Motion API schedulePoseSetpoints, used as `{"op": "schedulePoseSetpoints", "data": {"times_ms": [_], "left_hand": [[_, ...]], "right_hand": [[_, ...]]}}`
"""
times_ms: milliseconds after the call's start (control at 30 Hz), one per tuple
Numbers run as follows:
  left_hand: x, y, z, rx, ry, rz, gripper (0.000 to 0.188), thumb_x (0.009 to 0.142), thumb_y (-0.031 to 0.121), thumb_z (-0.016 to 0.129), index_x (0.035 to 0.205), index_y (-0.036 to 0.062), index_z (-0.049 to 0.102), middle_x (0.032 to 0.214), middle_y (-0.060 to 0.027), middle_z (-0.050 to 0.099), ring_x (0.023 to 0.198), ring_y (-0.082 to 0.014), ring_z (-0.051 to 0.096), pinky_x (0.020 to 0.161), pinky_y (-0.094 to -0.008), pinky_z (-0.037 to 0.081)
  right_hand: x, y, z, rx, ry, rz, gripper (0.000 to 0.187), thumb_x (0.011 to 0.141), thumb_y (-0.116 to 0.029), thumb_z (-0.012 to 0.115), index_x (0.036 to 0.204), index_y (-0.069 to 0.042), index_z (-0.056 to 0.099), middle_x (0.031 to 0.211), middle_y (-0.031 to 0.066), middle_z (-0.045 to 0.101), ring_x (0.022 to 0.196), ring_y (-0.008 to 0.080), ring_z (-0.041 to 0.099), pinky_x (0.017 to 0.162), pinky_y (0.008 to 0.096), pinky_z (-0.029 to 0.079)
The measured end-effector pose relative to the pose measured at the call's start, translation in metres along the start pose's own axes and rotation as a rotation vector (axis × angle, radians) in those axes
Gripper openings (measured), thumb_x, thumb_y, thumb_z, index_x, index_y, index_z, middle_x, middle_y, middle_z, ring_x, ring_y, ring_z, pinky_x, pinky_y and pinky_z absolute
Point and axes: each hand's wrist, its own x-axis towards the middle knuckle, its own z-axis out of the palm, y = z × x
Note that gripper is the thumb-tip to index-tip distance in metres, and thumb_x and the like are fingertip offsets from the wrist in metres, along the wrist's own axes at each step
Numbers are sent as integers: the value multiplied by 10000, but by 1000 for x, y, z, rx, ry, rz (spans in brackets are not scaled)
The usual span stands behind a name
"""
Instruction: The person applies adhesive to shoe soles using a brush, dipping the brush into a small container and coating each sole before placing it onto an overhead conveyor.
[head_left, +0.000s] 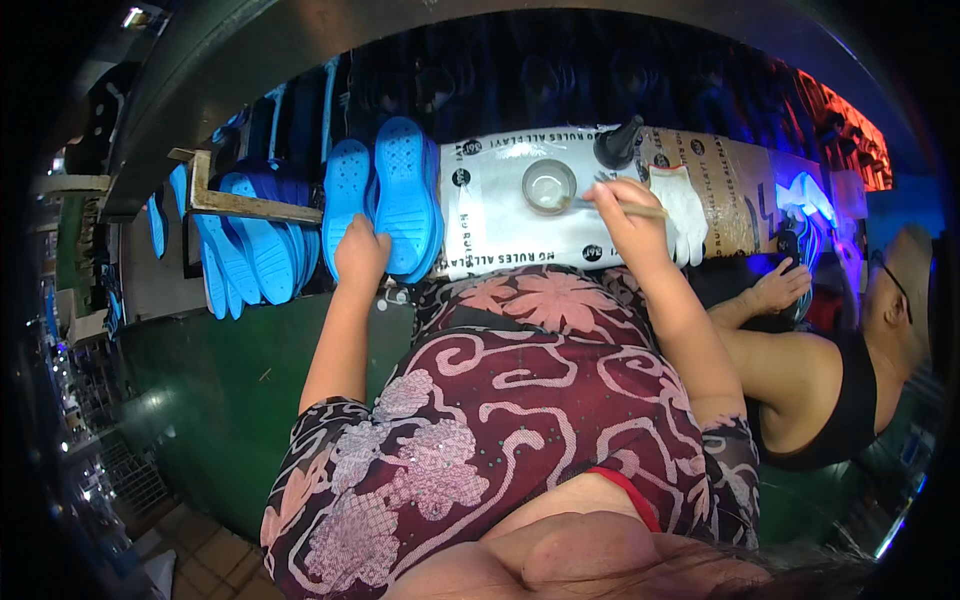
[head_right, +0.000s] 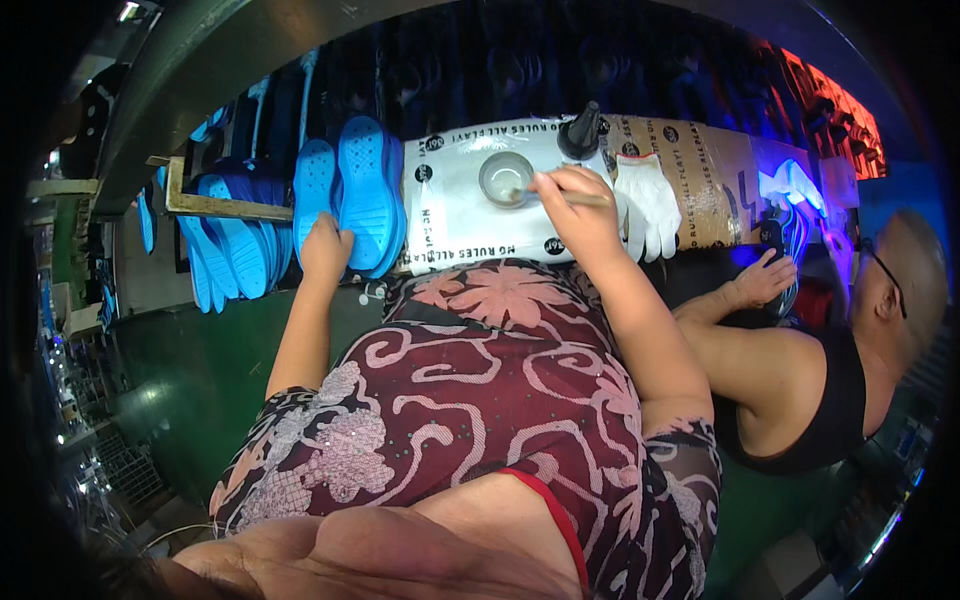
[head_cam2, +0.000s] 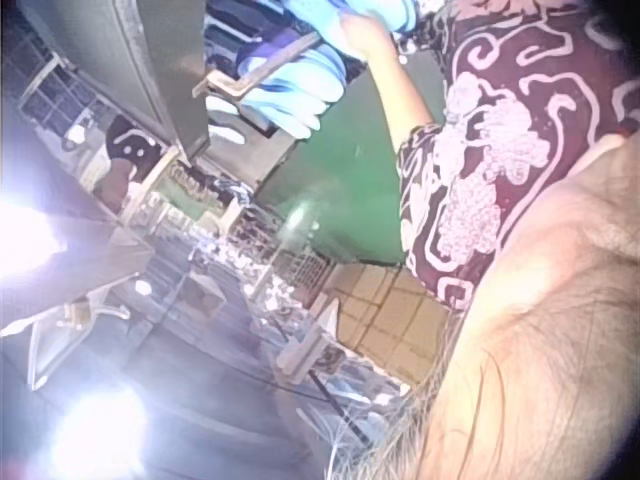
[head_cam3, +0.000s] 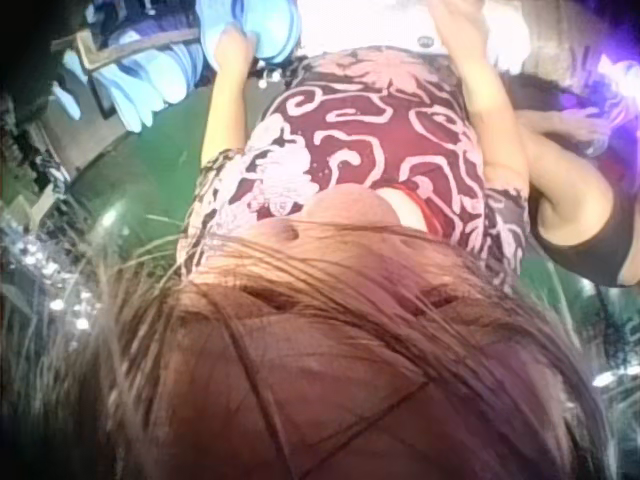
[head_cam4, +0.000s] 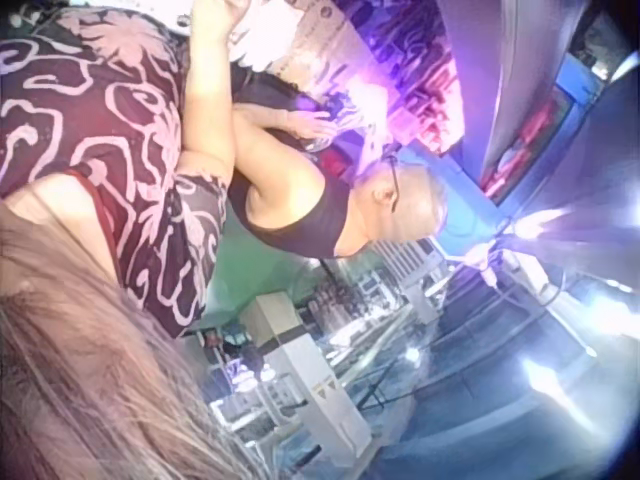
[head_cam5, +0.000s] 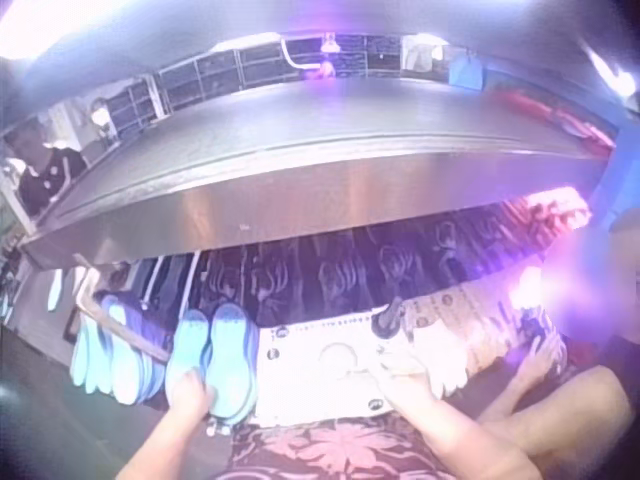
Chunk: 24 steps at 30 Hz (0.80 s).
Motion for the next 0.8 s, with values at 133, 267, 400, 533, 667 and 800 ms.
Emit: {"op": "schedulePoseSetpoints", "data": {"times_ms": [133,267,400,533,667,800], "left_hand": [[-12,-3,-5,-208,-10,-41,360,750,132,525,1077,-11,475,718,-165,580,632,-349,573,593,-435,461],[-14,-13,-1,-889,-217,-181,297,790,135,523,1054,5,487,675,-74,548,508,-187,498,467,-295,376],[-19,-9,-12,-1482,-568,-358,228,816,142,532,1017,36,514,684,3,543,440,-53,433,362,-178,304],[-26,11,-27,-1612,-551,-232,343,797,183,568,1096,38,483,829,-36,595,552,-73,515,400,-187,366],[-45,47,-26,-1531,-419,-42,576,775,149,635,1247,14,334,994,-115,579,769,-176,611,506,-243,486],[-51,74,-35,-1400,-371,59,566,802,89,593,1262,2,276,1054,-171,540,823,-204,615,551,-276,530]], "right_hand": [[19,11,29,-167,-108,-130,185,786,-215,608,698,-61,659,675,82,609,656,271,572,671,354,429],[21,39,58,-359,-148,-139,194,745,-267,639,685,-84,661,679,69,616,664,280,580,712,376,427],[19,40,50,-194,-119,-87,164,759,-229,639,696,-81,668,704,74,619,652,275,578,688,358,427],[13,20,43,23,68,84,186,784,-219,637,695,-57,658,654,76,601,625,255,566,646,340,427],[3,46,47,-241,-107,-90,221,855,-203,589,770,-15,666,725,93,622,685,182,572,631,294,432],[4,31,36,52,57,80,254,880,-233,571,780,-20,669,699,59,614,661,137,546,624,256,427]]}}
